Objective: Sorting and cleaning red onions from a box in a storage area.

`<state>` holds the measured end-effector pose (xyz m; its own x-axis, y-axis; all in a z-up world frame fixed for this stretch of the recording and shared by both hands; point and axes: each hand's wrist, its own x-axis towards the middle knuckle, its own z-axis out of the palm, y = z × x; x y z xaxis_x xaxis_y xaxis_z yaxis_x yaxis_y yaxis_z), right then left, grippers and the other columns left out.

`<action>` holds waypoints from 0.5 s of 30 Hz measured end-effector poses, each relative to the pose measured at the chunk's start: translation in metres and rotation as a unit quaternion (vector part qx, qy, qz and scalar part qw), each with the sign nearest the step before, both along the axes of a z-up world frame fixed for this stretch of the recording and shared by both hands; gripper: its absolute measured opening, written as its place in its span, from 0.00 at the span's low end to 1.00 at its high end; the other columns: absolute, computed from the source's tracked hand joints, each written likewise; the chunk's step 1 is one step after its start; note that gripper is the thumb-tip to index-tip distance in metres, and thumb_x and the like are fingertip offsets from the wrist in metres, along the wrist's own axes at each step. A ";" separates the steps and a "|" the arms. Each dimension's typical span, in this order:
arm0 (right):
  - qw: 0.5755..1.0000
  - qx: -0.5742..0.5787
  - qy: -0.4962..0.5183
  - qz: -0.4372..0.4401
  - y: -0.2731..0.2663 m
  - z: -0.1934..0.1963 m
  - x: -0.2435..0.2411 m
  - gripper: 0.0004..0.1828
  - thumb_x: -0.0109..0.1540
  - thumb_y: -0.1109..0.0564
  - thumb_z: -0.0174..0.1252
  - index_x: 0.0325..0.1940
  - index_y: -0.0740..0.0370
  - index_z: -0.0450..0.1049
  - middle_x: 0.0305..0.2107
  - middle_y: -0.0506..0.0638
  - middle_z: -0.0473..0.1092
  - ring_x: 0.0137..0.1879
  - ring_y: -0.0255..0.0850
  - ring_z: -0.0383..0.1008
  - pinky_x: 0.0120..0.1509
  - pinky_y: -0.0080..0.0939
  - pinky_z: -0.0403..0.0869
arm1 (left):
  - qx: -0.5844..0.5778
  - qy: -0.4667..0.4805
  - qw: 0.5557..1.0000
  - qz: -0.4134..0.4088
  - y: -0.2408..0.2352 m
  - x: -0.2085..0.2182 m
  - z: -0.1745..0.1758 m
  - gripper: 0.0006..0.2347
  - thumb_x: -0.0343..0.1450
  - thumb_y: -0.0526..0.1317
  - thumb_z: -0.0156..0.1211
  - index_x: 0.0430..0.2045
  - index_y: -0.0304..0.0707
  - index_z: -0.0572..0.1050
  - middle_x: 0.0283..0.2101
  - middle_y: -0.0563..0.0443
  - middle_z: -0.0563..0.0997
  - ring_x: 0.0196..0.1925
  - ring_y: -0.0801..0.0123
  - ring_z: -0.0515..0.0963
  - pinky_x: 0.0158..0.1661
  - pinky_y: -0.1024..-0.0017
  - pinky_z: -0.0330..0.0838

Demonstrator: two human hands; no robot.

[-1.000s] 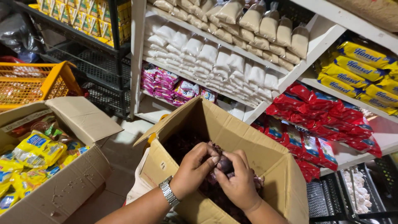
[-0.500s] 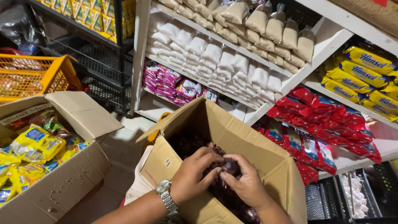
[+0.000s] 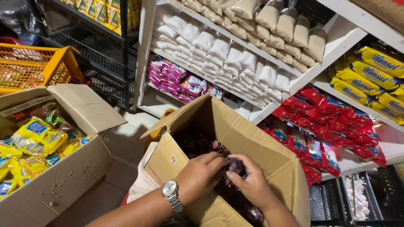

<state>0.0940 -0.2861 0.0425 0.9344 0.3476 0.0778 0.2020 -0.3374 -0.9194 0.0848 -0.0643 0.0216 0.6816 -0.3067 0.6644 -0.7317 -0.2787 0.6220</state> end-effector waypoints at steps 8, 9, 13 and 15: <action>1.000 -0.015 -0.011 0.007 -0.001 -0.001 0.000 0.23 0.59 0.62 0.64 0.58 0.62 0.70 0.38 0.46 0.72 0.41 0.31 0.72 0.46 0.33 0.75 | 0.005 0.027 1.000 -0.005 0.001 0.003 -0.002 0.14 0.64 0.33 0.66 0.42 0.36 0.75 0.42 0.41 0.80 0.43 0.45 0.80 0.42 0.58 0.76; 1.000 0.008 -0.008 0.005 -0.002 -0.005 0.000 0.23 0.59 0.63 0.65 0.58 0.63 0.69 0.38 0.46 0.72 0.42 0.31 0.71 0.47 0.33 0.75 | 0.005 0.023 1.000 -0.004 0.001 0.002 -0.001 0.14 0.64 0.33 0.65 0.42 0.35 0.74 0.42 0.41 0.79 0.43 0.44 0.80 0.42 0.58 0.76; 0.998 0.057 0.025 0.003 -0.009 -0.011 0.000 0.22 0.59 0.64 0.65 0.56 0.64 0.68 0.37 0.47 0.71 0.41 0.33 0.71 0.46 0.34 0.75 | 0.013 0.008 1.000 0.000 -0.002 0.002 -0.003 0.13 0.62 0.33 0.65 0.39 0.34 0.73 0.41 0.41 0.79 0.42 0.44 0.80 0.41 0.57 0.75; 0.999 0.040 0.019 0.005 -0.007 -0.008 -0.001 0.21 0.59 0.64 0.65 0.56 0.65 0.71 0.38 0.47 0.72 0.42 0.33 0.72 0.48 0.34 0.75 | 0.017 -0.010 1.000 0.008 -0.003 0.001 -0.004 0.11 0.63 0.33 0.65 0.35 0.33 0.71 0.37 0.41 0.78 0.41 0.45 0.79 0.40 0.56 0.75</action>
